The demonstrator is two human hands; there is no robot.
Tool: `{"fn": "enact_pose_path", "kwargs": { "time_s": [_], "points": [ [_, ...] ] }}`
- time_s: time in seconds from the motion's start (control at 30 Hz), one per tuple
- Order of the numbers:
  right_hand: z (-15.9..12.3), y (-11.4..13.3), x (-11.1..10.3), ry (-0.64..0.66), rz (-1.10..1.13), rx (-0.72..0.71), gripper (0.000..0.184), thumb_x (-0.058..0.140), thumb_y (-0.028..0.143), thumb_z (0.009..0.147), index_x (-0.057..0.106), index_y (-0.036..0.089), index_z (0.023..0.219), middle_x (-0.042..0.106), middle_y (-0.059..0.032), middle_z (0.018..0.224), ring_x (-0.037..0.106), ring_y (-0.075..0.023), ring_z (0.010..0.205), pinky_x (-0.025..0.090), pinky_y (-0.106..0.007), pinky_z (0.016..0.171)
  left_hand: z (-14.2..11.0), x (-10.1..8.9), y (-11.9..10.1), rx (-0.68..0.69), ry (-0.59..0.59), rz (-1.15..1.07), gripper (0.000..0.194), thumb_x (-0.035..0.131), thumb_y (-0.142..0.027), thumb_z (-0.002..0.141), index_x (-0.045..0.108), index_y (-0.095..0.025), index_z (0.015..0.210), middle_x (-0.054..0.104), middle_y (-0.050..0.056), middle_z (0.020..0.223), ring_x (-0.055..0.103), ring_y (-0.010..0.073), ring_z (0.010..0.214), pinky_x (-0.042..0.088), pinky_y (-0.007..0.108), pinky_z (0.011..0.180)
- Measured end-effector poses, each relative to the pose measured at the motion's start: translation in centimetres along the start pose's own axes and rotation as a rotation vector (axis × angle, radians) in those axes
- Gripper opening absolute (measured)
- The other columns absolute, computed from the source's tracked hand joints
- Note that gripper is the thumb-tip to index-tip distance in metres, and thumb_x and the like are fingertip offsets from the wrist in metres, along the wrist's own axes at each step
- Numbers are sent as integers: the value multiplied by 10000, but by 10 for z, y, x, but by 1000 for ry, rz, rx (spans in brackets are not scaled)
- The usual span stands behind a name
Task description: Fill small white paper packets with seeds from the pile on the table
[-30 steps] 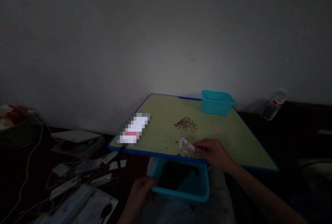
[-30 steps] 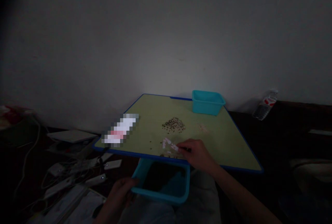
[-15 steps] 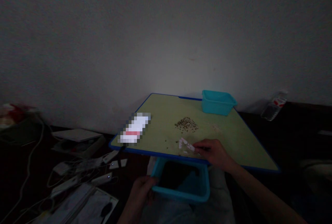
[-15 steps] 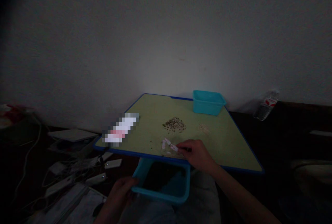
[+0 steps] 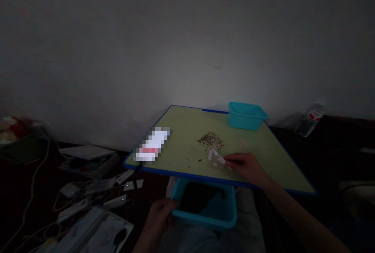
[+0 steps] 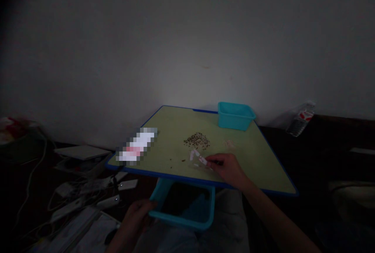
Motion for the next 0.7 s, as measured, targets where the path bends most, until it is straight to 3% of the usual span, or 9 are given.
{"fn": "enact_pose_path", "kwargs": {
  "time_s": [0.2,0.5,0.7],
  "points": [
    [11,-12,-8,-111,-105,29,246,557,343,790,712,227,942,715,-31,872,653,-198,711,517,-310,637,2,-2,2,-7,-7,3,376,630,-399,630,474,-194,356,372,-65,252,342,82,256,251,212,331],
    [30,7,27,-33,-94,-24,240,539,270,799,705,229,968,713,-31,896,653,-200,748,512,-320,683,1,-11,-4,4,-57,-26,353,616,-374,646,478,-192,376,374,-76,255,306,62,235,204,196,308],
    [24,21,41,55,-37,-58,225,553,244,789,709,243,950,713,-8,885,648,-177,742,511,-296,689,3,-15,-6,18,-45,-12,365,610,-363,641,469,-192,351,386,-61,242,311,67,229,195,197,298]
  ]
}}
Point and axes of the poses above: each hand's wrist, its own z-axis towards the middle knuckle, its own x-axis out of the palm, y = z × x, the point moved 7 cm from there along z, towards the middle knuckle
